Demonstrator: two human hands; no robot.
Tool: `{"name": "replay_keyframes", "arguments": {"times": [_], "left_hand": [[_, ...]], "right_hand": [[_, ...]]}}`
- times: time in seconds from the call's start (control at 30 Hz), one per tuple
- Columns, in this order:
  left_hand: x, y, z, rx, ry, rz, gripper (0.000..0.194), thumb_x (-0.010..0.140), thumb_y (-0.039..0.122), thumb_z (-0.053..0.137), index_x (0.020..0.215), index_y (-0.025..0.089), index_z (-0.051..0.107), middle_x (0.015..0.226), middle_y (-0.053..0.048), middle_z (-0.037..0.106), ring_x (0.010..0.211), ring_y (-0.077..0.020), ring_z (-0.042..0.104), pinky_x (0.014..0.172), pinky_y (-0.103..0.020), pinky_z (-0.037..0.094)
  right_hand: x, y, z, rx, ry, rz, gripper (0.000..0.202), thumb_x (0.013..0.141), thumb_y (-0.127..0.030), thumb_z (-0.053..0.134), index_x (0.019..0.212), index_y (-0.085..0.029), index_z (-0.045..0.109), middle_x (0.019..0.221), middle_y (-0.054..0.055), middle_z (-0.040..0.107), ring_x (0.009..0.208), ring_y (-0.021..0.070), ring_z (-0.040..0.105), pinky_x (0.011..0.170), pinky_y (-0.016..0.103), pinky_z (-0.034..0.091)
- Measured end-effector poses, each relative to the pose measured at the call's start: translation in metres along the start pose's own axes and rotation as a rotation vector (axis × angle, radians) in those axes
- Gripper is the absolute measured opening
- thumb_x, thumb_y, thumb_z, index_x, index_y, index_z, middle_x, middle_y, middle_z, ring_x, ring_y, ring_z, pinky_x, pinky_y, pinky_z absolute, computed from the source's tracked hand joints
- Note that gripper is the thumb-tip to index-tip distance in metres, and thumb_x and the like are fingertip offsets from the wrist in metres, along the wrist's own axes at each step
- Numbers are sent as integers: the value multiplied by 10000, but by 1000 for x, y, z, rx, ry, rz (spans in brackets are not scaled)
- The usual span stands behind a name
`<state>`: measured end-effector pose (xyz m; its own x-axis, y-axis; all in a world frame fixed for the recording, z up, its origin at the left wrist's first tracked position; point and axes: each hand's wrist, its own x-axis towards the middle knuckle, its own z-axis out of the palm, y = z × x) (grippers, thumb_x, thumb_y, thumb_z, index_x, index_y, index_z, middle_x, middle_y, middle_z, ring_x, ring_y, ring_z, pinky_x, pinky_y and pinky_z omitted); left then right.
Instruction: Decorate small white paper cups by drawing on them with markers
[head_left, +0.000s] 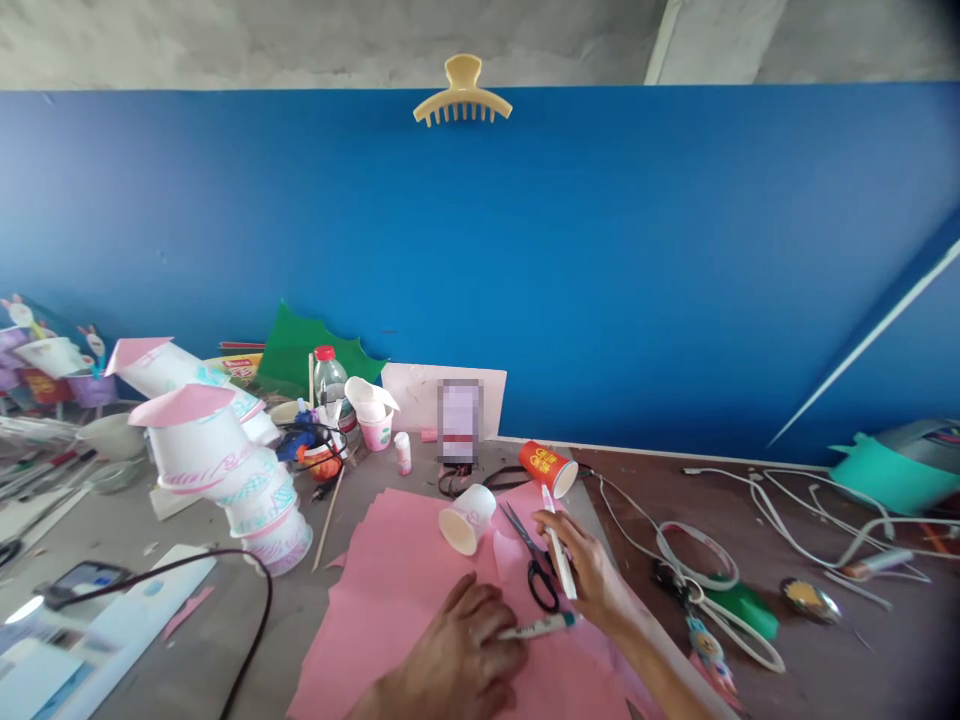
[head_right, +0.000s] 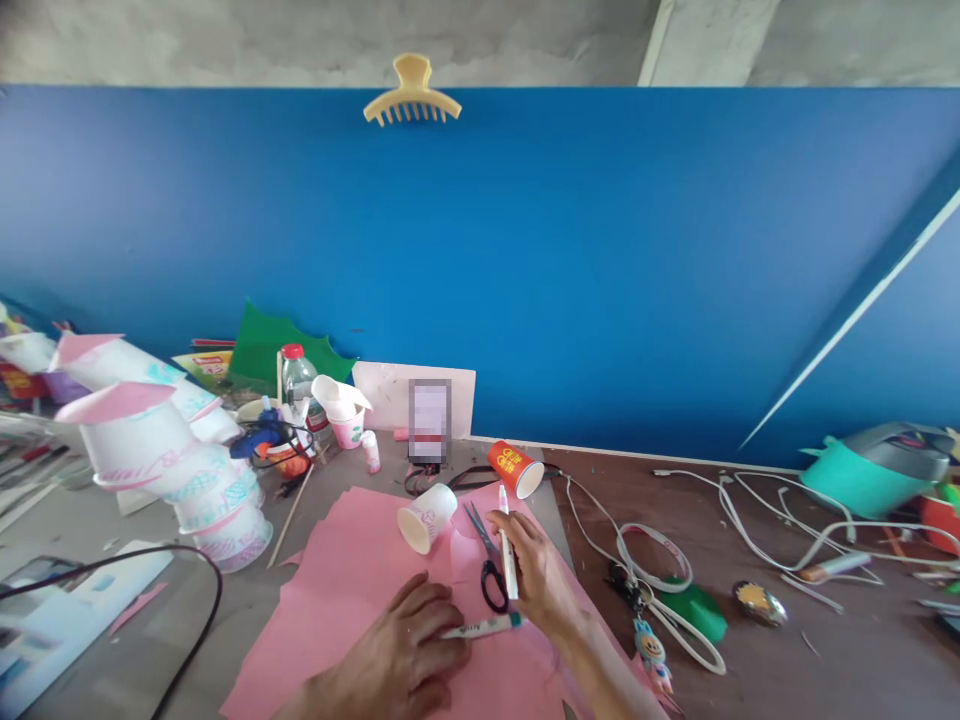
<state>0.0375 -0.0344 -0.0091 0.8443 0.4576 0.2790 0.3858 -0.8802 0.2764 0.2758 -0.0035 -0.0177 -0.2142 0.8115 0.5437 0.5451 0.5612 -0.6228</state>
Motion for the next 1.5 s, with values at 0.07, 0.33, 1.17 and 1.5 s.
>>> {"name": "replay_keyframes", "arguments": {"times": [0.07,0.33,1.17,1.5], "left_hand": [[-1,0,2,-15,32,-27,94,797,235,679,866,206,621,942,-59,686,895,-227,603,856,-365,475],[-10,-9,-4,-404,383,-415,137,897,169,439,873,193,572,822,-66,663,754,-188,610,708,-288,487],[-7,-20,-20,-802,691,-826,301,811,481,622,822,186,683,663,-17,622,653,-177,543,634,-276,428],[-5,-26,-26,-1643,764,-783,329,637,366,841,869,167,720,751,-3,627,700,-123,574,736,-265,466]], "right_hand": [[0,-2,-1,18,7,28,366,835,-114,474,1175,-204,576,917,78,660,791,209,628,683,293,480],[4,-9,-2,151,91,201,238,973,-289,435,1176,-212,533,891,57,670,530,119,530,493,236,423],[9,-43,-12,587,-234,328,262,930,-344,562,1157,-224,511,936,65,701,666,132,560,619,283,438],[6,-47,9,739,-149,347,321,918,-458,589,1133,-232,508,961,71,692,563,94,496,524,241,417]]}}
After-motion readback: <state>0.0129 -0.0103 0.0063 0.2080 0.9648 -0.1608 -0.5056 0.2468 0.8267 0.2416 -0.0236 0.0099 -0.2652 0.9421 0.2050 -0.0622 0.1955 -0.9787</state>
